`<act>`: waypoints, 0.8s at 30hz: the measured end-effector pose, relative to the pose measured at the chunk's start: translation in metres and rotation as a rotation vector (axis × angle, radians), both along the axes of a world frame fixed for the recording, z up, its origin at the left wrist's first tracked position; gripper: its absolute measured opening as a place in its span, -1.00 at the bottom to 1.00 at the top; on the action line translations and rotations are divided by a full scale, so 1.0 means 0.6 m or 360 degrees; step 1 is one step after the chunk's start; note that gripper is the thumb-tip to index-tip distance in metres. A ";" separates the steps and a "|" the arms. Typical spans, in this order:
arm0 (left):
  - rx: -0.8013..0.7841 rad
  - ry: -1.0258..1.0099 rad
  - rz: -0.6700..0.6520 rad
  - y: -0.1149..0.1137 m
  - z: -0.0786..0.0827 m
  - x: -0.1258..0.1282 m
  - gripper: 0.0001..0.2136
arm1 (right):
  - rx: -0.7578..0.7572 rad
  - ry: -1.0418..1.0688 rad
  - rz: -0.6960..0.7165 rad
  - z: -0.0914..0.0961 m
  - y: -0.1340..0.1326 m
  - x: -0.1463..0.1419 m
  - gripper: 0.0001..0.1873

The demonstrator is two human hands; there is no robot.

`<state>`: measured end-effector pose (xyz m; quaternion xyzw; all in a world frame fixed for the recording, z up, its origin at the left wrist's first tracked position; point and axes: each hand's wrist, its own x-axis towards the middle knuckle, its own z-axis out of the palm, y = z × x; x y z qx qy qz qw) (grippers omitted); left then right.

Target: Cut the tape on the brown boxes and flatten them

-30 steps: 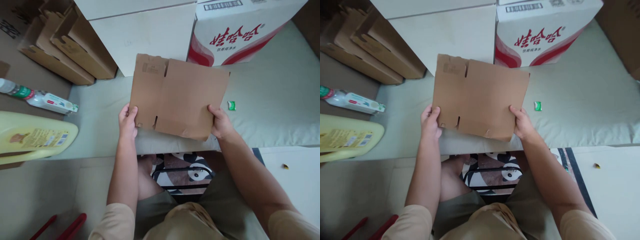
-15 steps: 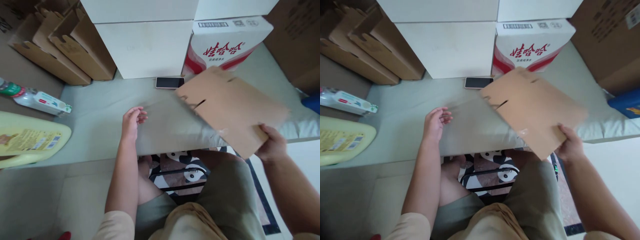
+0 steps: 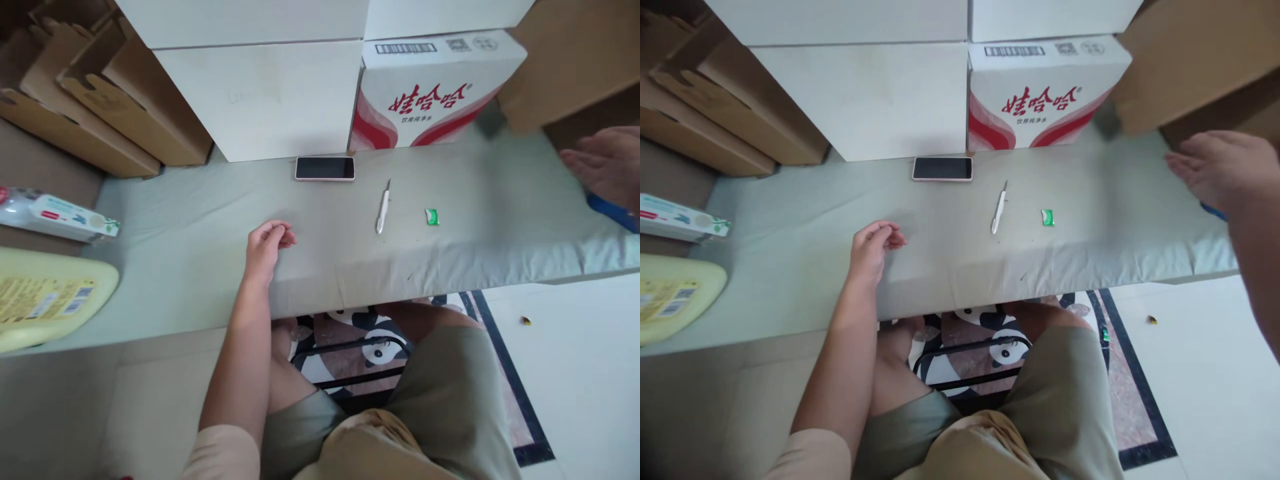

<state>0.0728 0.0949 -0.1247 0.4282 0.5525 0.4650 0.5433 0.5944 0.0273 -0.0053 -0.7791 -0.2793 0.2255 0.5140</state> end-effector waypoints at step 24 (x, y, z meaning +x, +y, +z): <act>0.0253 -0.0592 0.0192 -0.040 0.047 -0.129 -0.80 | -0.0406 -0.0183 0.1393 -0.061 0.189 -0.533 -0.88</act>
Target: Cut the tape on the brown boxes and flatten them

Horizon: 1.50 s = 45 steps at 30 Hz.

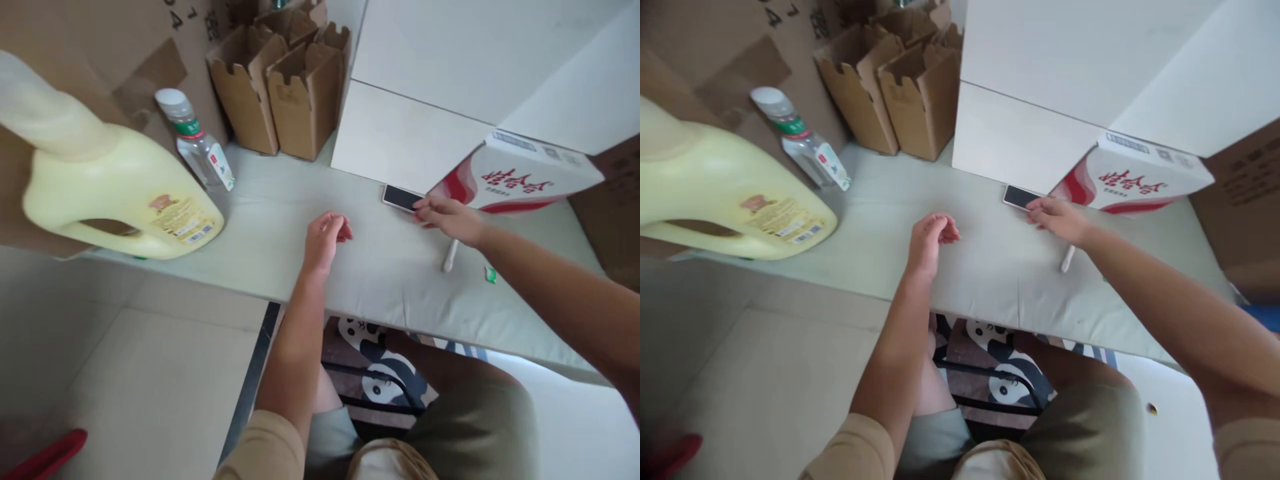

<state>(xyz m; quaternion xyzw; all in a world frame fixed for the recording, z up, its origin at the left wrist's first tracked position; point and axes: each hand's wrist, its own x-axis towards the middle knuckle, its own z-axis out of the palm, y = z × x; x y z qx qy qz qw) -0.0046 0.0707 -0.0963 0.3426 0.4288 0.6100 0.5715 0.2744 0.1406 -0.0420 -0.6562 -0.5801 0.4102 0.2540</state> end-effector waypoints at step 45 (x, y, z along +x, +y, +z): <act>0.0846 0.0440 0.0319 0.017 -0.018 0.045 -0.54 | 0.2324 -0.0515 0.0449 0.011 -0.224 0.034 -0.71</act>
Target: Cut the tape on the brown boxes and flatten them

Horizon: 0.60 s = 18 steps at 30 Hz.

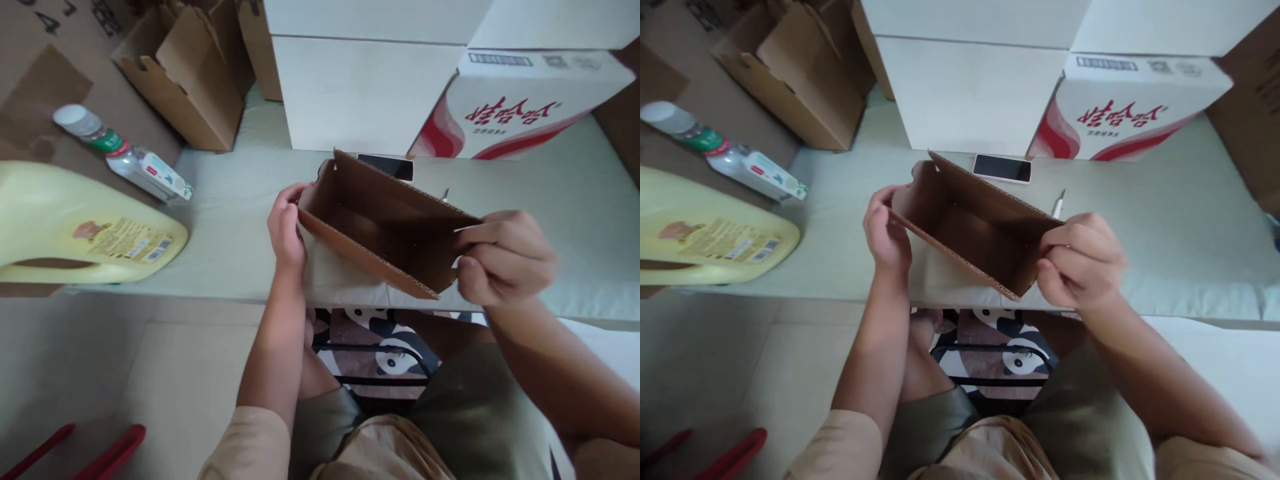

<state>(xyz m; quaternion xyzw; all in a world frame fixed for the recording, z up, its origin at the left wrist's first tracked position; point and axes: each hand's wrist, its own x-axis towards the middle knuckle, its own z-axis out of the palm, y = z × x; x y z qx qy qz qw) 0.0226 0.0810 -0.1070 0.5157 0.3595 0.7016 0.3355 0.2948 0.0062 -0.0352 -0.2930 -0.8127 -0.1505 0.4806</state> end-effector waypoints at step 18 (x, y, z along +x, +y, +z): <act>0.0013 0.0216 0.0361 0.013 -0.005 0.086 -0.40 | -0.1027 0.1273 -0.0273 -0.142 0.002 0.015 -0.27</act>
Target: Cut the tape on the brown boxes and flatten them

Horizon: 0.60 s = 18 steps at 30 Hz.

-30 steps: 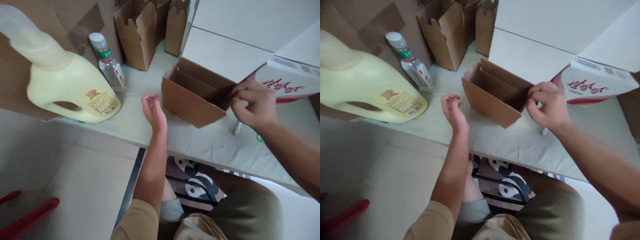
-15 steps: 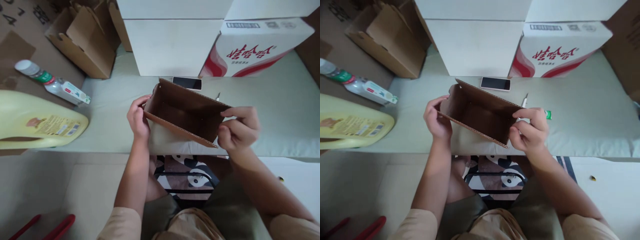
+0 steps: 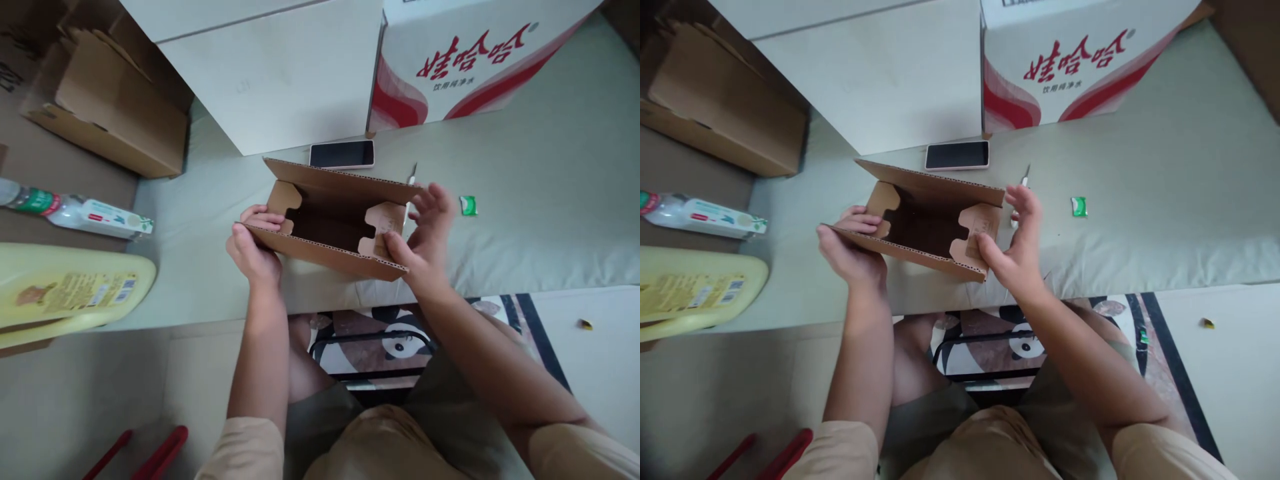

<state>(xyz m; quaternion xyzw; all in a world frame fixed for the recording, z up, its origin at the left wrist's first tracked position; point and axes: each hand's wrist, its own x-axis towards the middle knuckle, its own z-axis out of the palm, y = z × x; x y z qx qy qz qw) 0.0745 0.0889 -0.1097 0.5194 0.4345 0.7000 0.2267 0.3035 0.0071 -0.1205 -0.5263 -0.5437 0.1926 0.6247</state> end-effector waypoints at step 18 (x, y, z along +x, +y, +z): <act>-0.0080 0.0218 -0.0126 0.016 -0.014 -0.026 -0.56 | -0.0074 0.0141 0.0446 -0.025 0.004 -0.005 -0.48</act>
